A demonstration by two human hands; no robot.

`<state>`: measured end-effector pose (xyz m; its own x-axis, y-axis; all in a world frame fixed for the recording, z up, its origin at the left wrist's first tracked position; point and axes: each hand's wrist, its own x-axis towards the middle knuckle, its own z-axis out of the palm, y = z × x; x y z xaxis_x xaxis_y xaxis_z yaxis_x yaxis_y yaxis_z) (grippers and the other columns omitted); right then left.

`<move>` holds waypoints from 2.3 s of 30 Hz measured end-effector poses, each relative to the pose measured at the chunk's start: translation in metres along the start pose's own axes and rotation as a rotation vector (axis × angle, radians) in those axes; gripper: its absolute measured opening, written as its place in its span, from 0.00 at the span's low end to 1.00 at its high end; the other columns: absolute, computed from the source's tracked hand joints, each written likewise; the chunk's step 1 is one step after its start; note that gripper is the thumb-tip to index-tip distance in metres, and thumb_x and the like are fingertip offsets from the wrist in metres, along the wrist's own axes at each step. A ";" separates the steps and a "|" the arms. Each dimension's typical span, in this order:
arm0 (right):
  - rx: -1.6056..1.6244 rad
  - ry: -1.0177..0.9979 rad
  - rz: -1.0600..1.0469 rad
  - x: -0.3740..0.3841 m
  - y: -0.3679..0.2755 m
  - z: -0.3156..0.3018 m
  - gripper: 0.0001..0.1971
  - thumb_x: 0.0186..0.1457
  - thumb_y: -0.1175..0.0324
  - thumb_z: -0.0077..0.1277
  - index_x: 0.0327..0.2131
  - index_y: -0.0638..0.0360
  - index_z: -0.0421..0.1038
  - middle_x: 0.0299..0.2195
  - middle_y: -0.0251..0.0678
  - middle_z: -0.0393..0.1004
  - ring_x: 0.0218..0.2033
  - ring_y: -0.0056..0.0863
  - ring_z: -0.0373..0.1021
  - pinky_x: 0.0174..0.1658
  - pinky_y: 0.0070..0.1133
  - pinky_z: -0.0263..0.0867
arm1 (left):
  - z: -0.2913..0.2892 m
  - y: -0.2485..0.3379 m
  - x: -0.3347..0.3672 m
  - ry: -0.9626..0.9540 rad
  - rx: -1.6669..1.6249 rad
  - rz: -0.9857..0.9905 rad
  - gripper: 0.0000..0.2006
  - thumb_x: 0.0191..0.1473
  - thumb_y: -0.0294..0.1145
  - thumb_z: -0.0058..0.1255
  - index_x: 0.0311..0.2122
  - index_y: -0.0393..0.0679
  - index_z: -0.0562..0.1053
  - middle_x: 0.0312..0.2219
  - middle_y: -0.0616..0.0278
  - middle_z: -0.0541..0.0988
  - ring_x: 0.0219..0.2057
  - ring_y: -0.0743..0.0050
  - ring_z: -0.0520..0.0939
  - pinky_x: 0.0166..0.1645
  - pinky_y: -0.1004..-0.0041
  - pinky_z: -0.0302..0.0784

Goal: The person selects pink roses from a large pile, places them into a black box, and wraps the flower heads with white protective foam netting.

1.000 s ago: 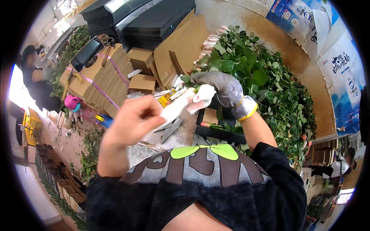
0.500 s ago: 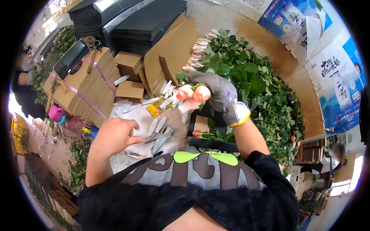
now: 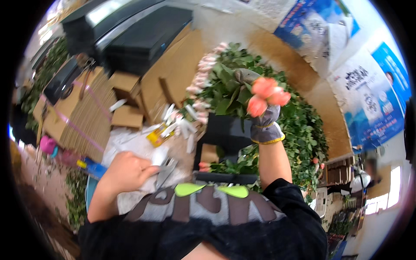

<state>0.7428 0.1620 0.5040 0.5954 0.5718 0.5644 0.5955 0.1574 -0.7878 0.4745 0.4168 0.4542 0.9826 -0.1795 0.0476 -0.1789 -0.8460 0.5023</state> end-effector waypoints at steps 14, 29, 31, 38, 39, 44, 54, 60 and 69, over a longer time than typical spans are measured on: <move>-0.799 0.901 -0.593 -0.023 -0.196 -0.180 0.19 0.54 0.58 0.51 0.44 0.60 0.70 0.38 0.38 0.75 0.37 0.29 0.72 0.42 0.26 0.69 | 0.080 -0.018 0.003 -0.156 0.020 -0.129 0.20 0.45 0.24 0.50 0.48 0.41 0.69 0.40 0.49 0.73 0.44 0.50 0.72 0.48 0.61 0.69; -0.902 -0.645 0.616 -0.104 -0.029 -0.038 0.19 0.48 0.56 0.57 0.44 0.53 0.73 0.35 0.37 0.78 0.33 0.33 0.75 0.36 0.26 0.71 | 0.255 -0.039 0.137 -0.206 -0.502 0.194 0.24 0.38 0.34 0.63 0.45 0.46 0.73 0.41 0.62 0.75 0.49 0.60 0.70 0.54 0.63 0.64; -0.870 -0.831 0.748 -0.123 0.010 -0.031 0.18 0.48 0.61 0.59 0.43 0.53 0.72 0.34 0.40 0.77 0.33 0.36 0.75 0.35 0.27 0.71 | 0.250 -0.032 0.135 -0.179 -0.528 0.052 0.23 0.37 0.36 0.63 0.43 0.45 0.74 0.42 0.63 0.75 0.52 0.61 0.68 0.57 0.59 0.61; -0.706 -0.763 0.436 -0.162 0.091 -0.009 0.13 0.51 0.62 0.52 0.41 0.52 0.72 0.31 0.39 0.76 0.33 0.35 0.73 0.35 0.26 0.70 | 0.249 -0.031 0.126 -0.079 -0.295 0.142 0.22 0.32 0.42 0.65 0.39 0.54 0.77 0.51 0.63 0.68 0.60 0.51 0.56 0.61 0.37 0.42; -0.712 -0.788 0.452 -0.164 0.099 -0.004 0.13 0.51 0.62 0.52 0.41 0.52 0.72 0.30 0.39 0.76 0.33 0.35 0.73 0.35 0.26 0.70 | 0.250 -0.032 0.123 -0.070 -0.326 0.100 0.22 0.32 0.42 0.65 0.38 0.54 0.77 0.52 0.61 0.66 0.60 0.51 0.56 0.61 0.38 0.43; -0.735 -0.862 0.405 -0.201 0.131 -0.010 0.12 0.51 0.64 0.51 0.39 0.56 0.72 0.30 0.39 0.75 0.32 0.35 0.72 0.34 0.24 0.69 | 0.245 -0.034 0.124 -0.069 -0.384 0.063 0.22 0.31 0.41 0.66 0.38 0.54 0.78 0.58 0.56 0.57 0.60 0.51 0.56 0.62 0.40 0.45; -0.618 -0.878 0.497 -0.149 0.106 -0.021 0.27 0.46 0.69 0.55 0.52 0.58 0.62 0.43 0.44 0.73 0.41 0.39 0.72 0.44 0.27 0.68 | 0.263 -0.040 0.128 -0.024 -0.384 0.148 0.16 0.42 0.44 0.59 0.38 0.54 0.78 0.44 0.70 0.75 0.54 0.68 0.68 0.62 0.40 0.43; -0.977 -0.956 0.294 -0.182 0.135 0.008 0.27 0.52 0.72 0.45 0.57 0.49 0.59 0.49 0.39 0.70 0.43 0.34 0.72 0.41 0.23 0.70 | 0.266 -0.039 0.123 0.017 -0.250 0.086 0.22 0.40 0.42 0.61 0.44 0.52 0.74 0.48 0.62 0.73 0.55 0.60 0.66 0.61 0.38 0.40; -1.022 -0.890 0.238 -0.193 0.134 0.008 0.26 0.51 0.73 0.43 0.56 0.48 0.60 0.41 0.35 0.73 0.35 0.31 0.72 0.36 0.20 0.70 | 0.250 -0.043 0.138 0.023 -0.194 0.178 0.14 0.36 0.45 0.62 0.32 0.54 0.78 0.53 0.67 0.66 0.57 0.61 0.62 0.62 0.45 0.47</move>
<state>0.7031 0.0786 0.2876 0.4252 0.8805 -0.2097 0.8877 -0.4509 -0.0930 0.6051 0.3026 0.2230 0.9379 -0.3034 0.1685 -0.3381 -0.6899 0.6400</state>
